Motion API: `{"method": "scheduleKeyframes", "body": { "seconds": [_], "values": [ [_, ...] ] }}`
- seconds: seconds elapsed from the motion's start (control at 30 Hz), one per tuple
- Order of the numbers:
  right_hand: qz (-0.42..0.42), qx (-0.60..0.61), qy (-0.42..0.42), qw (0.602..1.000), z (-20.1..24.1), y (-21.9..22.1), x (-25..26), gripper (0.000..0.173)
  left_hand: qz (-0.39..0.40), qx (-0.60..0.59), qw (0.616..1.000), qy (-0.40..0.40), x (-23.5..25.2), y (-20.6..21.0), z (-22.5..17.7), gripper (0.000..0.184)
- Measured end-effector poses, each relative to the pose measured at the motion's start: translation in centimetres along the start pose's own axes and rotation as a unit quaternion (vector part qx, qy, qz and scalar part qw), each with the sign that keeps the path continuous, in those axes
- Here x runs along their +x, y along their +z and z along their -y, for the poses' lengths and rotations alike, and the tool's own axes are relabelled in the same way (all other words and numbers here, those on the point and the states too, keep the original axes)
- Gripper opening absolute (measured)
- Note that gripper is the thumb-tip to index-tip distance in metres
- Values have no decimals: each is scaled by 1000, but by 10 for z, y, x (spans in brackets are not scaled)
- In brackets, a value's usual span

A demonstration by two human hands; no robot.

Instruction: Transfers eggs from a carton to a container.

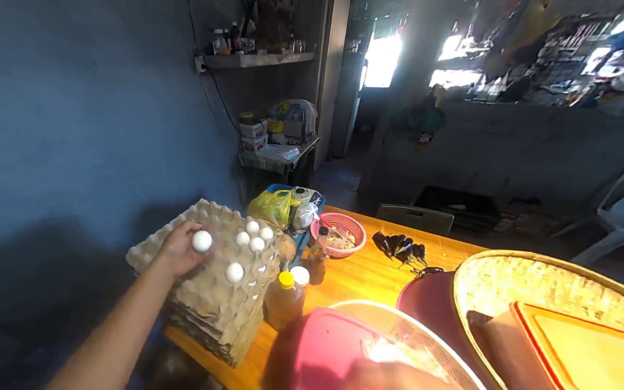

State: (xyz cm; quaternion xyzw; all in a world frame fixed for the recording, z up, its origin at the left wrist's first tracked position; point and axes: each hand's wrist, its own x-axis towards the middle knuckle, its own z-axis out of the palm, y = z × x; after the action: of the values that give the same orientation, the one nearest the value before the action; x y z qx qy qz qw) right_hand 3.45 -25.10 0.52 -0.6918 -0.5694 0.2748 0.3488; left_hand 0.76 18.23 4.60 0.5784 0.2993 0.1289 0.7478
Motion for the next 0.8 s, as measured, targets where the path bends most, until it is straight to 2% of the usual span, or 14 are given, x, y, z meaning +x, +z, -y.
{"method": "scheduleKeyframes", "body": {
  "seconds": [0.07,0.13,0.2,0.23,0.3,0.43,0.57,0.67,0.73,0.77,0.8],
  "values": [
    [11,12,-1,1000,-1,-10,64,24,28,50,998,-11,-1,-6,3,39],
    [-16,-12,43,999,0,-16,129,28,61,237,969,40,-4,-5,6,34],
    [-72,-63,92,991,0,-12,190,34,73,464,878,96,3,2,-3,29],
    [-99,-95,109,985,-1,-6,215,34,74,536,833,110,9,7,-7,31],
    [-125,-182,131,966,1,10,252,37,90,607,779,130,26,21,-9,35],
    [-55,-264,206,941,13,32,282,43,155,684,703,115,59,46,-10,34],
    [-55,-266,219,937,18,33,283,39,190,747,628,108,80,55,-2,47],
    [-158,-178,158,958,4,36,271,37,182,759,614,118,77,57,-7,46],
    [-266,-4,126,956,-11,34,261,37,178,733,642,135,82,49,-9,41],
    [-313,125,115,934,-19,31,256,36,182,712,663,139,87,42,-8,40],
    [-354,271,103,889,-25,27,251,36,188,685,689,143,93,35,-5,40]
  ]
}}
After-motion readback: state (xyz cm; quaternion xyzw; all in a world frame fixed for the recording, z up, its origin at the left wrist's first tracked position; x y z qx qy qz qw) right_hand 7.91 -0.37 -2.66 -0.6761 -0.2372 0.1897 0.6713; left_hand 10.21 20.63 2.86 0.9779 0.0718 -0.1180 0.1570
